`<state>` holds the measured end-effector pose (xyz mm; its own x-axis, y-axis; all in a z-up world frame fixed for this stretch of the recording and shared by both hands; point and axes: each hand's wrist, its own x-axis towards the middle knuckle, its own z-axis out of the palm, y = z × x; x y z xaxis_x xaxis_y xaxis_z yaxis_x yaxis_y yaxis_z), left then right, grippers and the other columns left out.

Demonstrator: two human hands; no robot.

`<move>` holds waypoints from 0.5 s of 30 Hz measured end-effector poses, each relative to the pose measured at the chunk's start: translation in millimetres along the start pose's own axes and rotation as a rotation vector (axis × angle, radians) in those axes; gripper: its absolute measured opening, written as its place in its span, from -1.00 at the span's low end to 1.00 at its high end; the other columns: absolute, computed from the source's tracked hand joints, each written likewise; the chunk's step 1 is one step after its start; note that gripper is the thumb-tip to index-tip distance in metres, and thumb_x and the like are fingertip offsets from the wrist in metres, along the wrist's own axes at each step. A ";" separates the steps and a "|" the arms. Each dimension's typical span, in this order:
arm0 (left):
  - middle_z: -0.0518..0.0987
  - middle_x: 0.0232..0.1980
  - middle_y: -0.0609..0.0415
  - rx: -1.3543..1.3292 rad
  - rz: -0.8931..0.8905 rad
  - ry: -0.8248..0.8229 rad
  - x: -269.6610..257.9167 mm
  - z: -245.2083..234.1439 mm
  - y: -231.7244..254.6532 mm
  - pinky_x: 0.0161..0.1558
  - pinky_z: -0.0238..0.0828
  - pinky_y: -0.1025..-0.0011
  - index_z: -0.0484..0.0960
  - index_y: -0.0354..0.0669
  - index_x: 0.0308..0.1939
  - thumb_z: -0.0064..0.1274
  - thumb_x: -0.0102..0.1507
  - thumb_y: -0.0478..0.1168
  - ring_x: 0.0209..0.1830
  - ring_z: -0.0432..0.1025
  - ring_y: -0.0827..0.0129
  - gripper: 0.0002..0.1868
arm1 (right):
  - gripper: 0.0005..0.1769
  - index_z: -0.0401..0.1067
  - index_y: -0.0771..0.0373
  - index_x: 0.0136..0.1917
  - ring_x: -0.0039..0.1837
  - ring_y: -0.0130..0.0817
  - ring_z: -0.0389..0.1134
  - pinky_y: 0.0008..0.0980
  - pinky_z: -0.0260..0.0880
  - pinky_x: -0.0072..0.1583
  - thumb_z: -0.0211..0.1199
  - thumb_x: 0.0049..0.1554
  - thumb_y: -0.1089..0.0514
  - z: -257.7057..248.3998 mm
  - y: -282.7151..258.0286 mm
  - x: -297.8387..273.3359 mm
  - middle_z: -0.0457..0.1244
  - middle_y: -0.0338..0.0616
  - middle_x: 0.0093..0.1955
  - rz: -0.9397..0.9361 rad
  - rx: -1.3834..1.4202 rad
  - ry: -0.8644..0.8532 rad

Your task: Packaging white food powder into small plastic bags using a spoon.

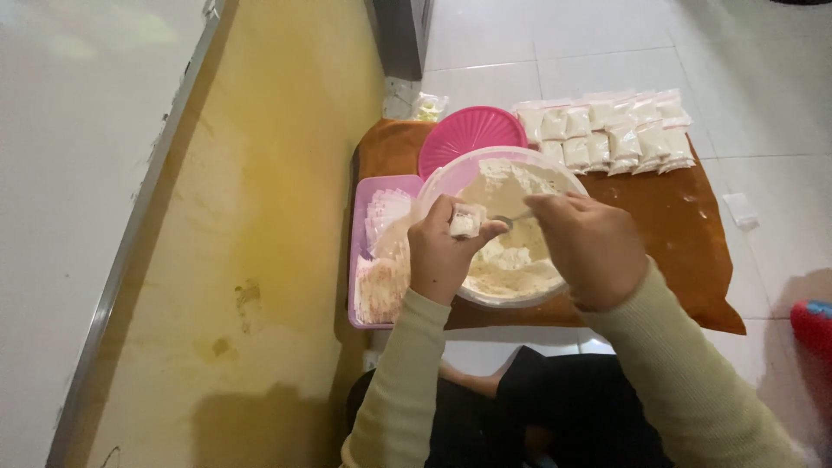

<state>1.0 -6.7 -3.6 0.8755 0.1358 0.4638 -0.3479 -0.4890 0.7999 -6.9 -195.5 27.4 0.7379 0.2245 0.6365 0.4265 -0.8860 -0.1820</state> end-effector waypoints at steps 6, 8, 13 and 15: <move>0.55 -0.55 -0.11 -0.125 -0.056 -0.009 2.8 -3.0 -0.5 -0.46 0.46 0.31 0.50 -0.11 -0.33 0.43 0.03 0.11 -0.52 0.55 0.07 -0.50 | -0.87 0.56 -0.07 0.04 -0.18 -0.18 0.50 -0.12 0.55 -0.09 0.25 0.26 0.15 58.0 8.2 15.2 0.42 -0.17 -0.31 -0.029 0.043 -0.158; 0.55 -0.56 -0.07 -0.118 -0.059 0.007 3.4 -3.3 0.6 -0.44 0.47 0.33 0.50 -0.10 -0.34 0.44 0.01 0.13 -0.52 0.55 0.12 -0.50 | -0.89 0.53 -0.10 -0.01 -0.21 -0.12 0.49 -0.07 0.53 -0.12 0.30 0.16 0.09 76.1 12.8 13.0 0.38 -0.18 -0.36 -0.033 0.004 -0.225; 0.58 -0.53 -0.04 -0.115 -0.113 -0.005 4.1 -1.9 -4.1 -0.43 0.50 0.30 0.51 -0.11 -0.34 0.47 -0.01 0.11 -0.52 0.56 0.14 -0.48 | -0.83 0.53 -0.10 0.03 -0.18 -0.06 0.50 -0.09 0.51 -0.09 0.25 0.15 0.08 93.6 18.8 10.4 0.40 -0.22 -0.30 0.024 0.057 -0.468; 0.58 -0.52 -0.09 -0.125 -0.110 -0.003 5.0 -2.4 -2.3 -0.40 0.51 0.26 0.51 -0.12 -0.32 0.47 -0.01 0.10 -0.49 0.57 0.08 -0.48 | -0.83 0.54 -0.09 0.03 -0.13 -0.02 0.50 -0.05 0.51 -0.04 0.21 0.20 -0.05 91.3 17.1 12.6 0.42 -0.15 -0.28 0.045 0.120 -0.555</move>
<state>5.3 -2.8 -2.3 0.9115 0.1795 0.3700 -0.2890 -0.3606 0.8868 57.5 -170.7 -36.2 0.9070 0.3960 0.1430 0.4211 -0.8544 -0.3044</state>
